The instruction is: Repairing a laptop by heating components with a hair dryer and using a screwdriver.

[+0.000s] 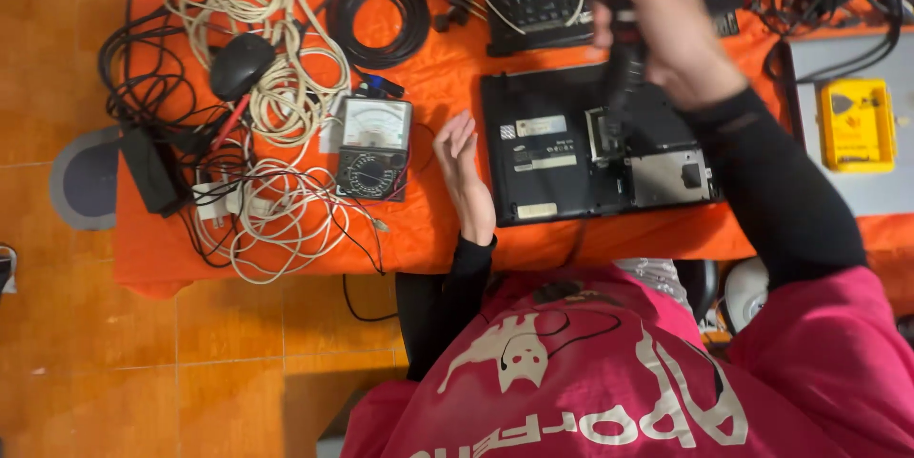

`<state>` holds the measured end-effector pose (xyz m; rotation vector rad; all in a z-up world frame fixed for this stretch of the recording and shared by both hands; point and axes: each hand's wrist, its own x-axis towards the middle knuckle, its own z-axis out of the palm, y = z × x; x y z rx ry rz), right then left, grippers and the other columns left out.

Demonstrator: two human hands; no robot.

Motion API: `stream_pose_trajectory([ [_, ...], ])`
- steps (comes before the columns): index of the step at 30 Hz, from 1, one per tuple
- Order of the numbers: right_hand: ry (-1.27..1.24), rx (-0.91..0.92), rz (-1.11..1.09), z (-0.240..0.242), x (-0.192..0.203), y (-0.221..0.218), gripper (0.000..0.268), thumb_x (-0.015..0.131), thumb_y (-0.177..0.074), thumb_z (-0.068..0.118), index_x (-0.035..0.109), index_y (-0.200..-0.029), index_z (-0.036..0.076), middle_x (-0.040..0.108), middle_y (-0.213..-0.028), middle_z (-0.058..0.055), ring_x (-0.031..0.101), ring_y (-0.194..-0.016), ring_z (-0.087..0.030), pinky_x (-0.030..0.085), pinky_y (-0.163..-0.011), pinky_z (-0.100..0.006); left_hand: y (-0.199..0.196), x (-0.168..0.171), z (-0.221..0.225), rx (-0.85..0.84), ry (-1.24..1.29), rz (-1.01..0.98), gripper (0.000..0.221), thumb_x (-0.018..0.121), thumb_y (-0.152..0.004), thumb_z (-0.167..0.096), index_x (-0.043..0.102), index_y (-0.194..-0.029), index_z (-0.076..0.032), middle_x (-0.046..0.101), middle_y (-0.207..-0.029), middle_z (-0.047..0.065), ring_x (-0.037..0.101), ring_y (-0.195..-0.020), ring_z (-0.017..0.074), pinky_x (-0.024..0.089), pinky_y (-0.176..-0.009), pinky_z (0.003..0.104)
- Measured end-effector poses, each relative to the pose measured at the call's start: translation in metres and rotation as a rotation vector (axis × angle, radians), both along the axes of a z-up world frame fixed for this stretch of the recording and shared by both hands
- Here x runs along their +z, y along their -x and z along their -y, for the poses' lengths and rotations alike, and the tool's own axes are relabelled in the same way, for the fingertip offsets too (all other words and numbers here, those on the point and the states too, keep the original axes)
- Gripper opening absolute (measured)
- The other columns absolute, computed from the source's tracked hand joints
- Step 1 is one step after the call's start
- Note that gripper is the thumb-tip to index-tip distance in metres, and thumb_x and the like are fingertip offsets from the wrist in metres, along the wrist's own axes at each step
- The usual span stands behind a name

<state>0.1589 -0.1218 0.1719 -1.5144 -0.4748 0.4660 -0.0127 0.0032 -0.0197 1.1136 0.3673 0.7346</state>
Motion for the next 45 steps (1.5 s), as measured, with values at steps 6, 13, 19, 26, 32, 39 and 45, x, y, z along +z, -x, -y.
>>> stream_pose_trajectory([
  [6, -0.162, 0.082, -0.454, -0.107, -0.065, -0.042, 0.014, 0.067, -0.086, 0.026, 0.063, -0.083, 0.012, 0.057, -0.067, 0.003, 0.056, -0.053, -0.012, 0.055, -0.051, -0.034, 0.005, -0.006, -0.012, 0.1, 0.004, 0.03, 0.048, 0.049, -0.107, -0.026, 0.045, -0.143, 0.005, 0.057, -0.144, 0.021, 0.059, -0.129, 0.0279, 0.04, -0.117, 0.04],
  [13, -0.137, 0.15, -0.712, -0.189, -0.157, -0.077, 0.023, 0.07, -0.084, 0.022, 0.056, -0.07, 0.012, 0.051, -0.06, 0.003, 0.05, -0.047, -0.014, 0.051, -0.05, -0.033, 0.021, 0.036, -0.024, -0.081, -0.388, -0.129, 0.069, 0.058, -0.1, -0.02, 0.029, -0.159, 0.001, 0.053, -0.15, 0.021, 0.064, -0.116, 0.0239, 0.049, -0.103, 0.039],
  [19, 0.006, 0.149, -0.619, -0.221, -0.16, -0.076, 0.023, 0.075, -0.082, 0.025, 0.058, -0.079, 0.009, 0.053, -0.066, -0.002, 0.055, -0.051, -0.015, 0.061, -0.056, -0.035, 0.016, 0.03, -0.026, -0.014, -0.658, -0.22, 0.056, 0.053, -0.104, -0.008, 0.036, -0.156, 0.002, 0.043, -0.16, 0.028, 0.063, -0.125, 0.0365, 0.054, -0.1, 0.04],
  [26, 0.318, 0.223, -0.342, -0.202, -0.116, -0.057, 0.041, 0.071, -0.083, 0.039, 0.062, -0.096, 0.002, 0.065, -0.08, -0.005, 0.067, -0.066, -0.017, 0.064, -0.062, -0.037, 0.02, 0.012, -0.031, 0.102, -0.782, -0.265, 0.056, 0.046, -0.097, 0.006, 0.043, -0.153, 0.003, 0.048, -0.155, 0.028, 0.07, -0.108, 0.0362, 0.061, -0.084, 0.034],
  [32, 0.341, 0.422, 0.021, -0.11, -0.103, -0.059, 0.047, 0.066, -0.097, 0.038, 0.072, -0.118, -0.004, 0.072, -0.099, -0.009, 0.067, -0.089, -0.016, 0.057, -0.082, -0.031, 0.018, 0.009, -0.026, 0.066, -0.766, -0.324, 0.057, 0.046, -0.091, 0.009, 0.049, -0.147, 0.002, 0.052, -0.151, 0.027, 0.072, -0.074, 0.0273, 0.059, -0.072, 0.035],
  [39, 0.233, 0.301, 0.076, 0.085, -0.08, -0.034, 0.044, 0.064, -0.097, 0.022, 0.062, -0.135, 0.001, 0.073, -0.121, -0.008, 0.069, -0.113, -0.015, 0.054, -0.099, -0.029, 0.018, 0.011, -0.025, 0.111, -0.943, -0.327, 0.058, 0.047, -0.088, 0.01, 0.054, -0.145, 0.003, 0.058, -0.143, 0.028, 0.07, -0.095, 0.0359, 0.056, -0.083, 0.041],
  [45, 0.306, -0.14, 0.158, 0.193, -0.098, 0.016, 0.034, 0.061, -0.102, 0.017, 0.064, -0.132, 0.001, 0.075, -0.115, -0.008, 0.068, -0.107, -0.013, 0.052, -0.095, -0.027, 0.014, 0.018, -0.012, 0.146, -1.078, -0.472, 0.041, 0.058, -0.091, 0.0, 0.066, -0.132, 0.0, 0.07, -0.123, 0.02, 0.062, -0.092, 0.0348, 0.05, -0.09, 0.044],
])
